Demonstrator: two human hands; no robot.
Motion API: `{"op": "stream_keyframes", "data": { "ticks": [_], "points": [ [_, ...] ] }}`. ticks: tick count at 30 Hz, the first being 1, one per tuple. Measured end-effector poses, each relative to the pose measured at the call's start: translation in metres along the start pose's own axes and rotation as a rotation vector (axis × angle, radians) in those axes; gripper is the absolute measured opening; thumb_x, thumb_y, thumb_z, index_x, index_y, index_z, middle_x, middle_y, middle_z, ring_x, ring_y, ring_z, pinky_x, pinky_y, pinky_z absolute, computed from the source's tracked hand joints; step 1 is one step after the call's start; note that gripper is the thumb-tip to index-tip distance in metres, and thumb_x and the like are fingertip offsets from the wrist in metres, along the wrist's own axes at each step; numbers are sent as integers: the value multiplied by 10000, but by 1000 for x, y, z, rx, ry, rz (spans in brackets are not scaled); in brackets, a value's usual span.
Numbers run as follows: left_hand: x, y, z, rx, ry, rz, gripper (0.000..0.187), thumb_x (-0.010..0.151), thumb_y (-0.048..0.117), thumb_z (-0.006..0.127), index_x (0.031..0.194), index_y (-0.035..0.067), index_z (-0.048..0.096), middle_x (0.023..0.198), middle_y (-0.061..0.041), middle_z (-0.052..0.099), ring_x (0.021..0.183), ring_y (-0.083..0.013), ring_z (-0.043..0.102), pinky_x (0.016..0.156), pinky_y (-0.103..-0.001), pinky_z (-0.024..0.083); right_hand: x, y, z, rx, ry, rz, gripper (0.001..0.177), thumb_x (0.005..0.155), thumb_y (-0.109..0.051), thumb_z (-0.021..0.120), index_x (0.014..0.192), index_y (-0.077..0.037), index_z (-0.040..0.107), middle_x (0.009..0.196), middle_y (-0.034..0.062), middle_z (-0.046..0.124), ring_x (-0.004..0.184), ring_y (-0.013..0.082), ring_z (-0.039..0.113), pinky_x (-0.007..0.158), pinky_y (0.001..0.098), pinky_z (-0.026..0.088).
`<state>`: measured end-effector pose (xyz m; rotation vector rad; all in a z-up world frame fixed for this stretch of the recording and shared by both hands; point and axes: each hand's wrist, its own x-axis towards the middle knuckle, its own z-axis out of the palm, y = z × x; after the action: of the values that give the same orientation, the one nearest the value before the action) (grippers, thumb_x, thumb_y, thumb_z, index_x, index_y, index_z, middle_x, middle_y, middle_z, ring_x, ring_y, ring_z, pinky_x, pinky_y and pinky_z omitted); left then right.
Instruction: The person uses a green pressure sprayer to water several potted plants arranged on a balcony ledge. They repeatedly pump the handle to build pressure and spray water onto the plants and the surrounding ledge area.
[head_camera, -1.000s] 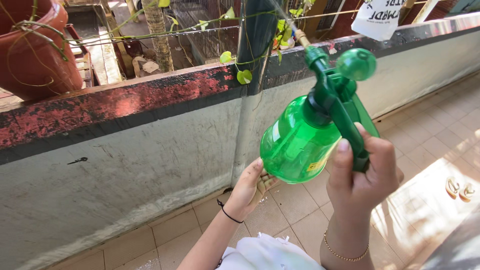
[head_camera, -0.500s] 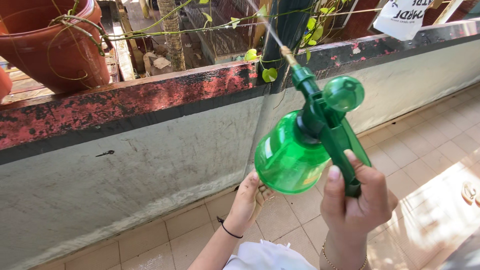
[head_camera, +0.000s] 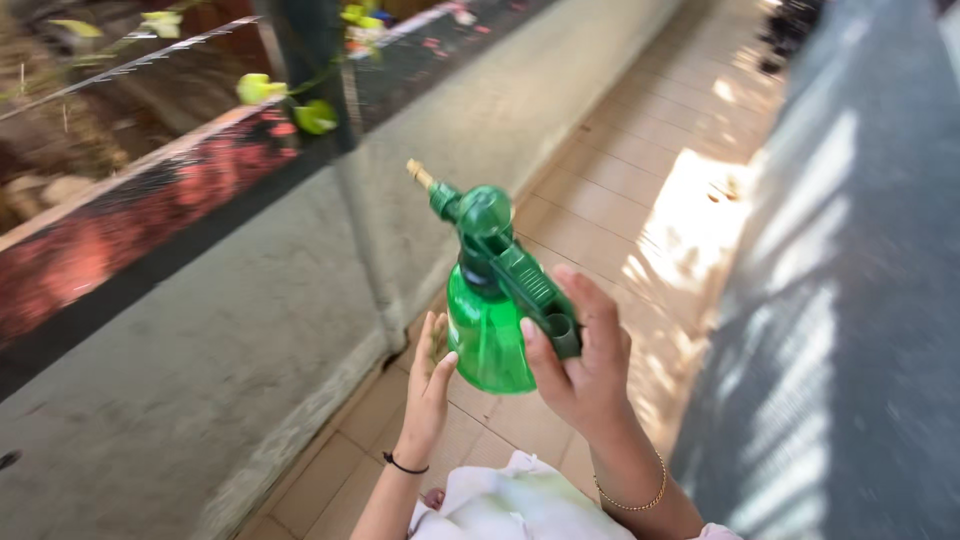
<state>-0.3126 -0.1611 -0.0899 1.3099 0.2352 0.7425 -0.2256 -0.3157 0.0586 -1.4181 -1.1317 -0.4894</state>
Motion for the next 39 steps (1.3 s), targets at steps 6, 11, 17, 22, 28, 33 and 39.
{"op": "stream_keyframes", "data": {
  "ticks": [6,11,17,22,28,33,39],
  "points": [
    [-21,9,94,240,-427,206,1016,632,233,923,1483,-2,421,1379,-135,620,1298,-251,597,1105,-401,451,-103,-1,-93,-373,-4,275,533,844,-56,744,1339,-30,547,800,74,726,627,172,692,608,290,533],
    [-78,2,192,-3,-736,-39,626,618,145,910,1169,27,639,1080,-70,712,999,-162,695,908,-348,585,-212,-42,-166,-492,118,328,516,826,-99,739,1297,-28,542,976,129,748,829,218,751,748,323,585],
    [-215,3,277,238,-973,-185,502,581,293,901,967,43,700,923,-137,745,870,-231,730,796,-357,578,-347,-124,-247,-355,495,971,366,794,-118,743,1120,-7,618,796,67,717,718,128,667,659,292,531],
    [-319,9,301,260,-1265,68,583,591,399,875,1001,24,700,993,-214,709,936,-353,708,852,-418,554,-431,-221,-297,-160,630,1236,172,839,-130,730,801,36,711,590,77,622,547,138,588,545,302,467],
    [-419,11,318,-12,-1313,393,1088,625,523,930,1467,-19,505,1477,-249,587,1378,-411,579,1179,-460,453,-476,-310,-311,-438,1117,997,267,916,-103,661,701,45,606,575,66,546,529,149,513,535,302,402],
    [-456,16,338,61,-1398,395,1284,475,503,963,1502,-54,430,1542,-316,496,1442,-488,471,1185,-536,338,-489,-359,-323,-340,1082,1019,151,849,9,661,723,54,592,580,85,538,524,160,508,506,312,399],
    [-479,18,376,-47,-1579,250,1035,525,489,897,1392,35,560,1271,-156,682,1193,-345,669,1096,-409,516,-517,-383,-358,-110,978,937,140,825,88,628,702,54,571,600,89,529,523,152,506,489,323,405]
  ]
}}
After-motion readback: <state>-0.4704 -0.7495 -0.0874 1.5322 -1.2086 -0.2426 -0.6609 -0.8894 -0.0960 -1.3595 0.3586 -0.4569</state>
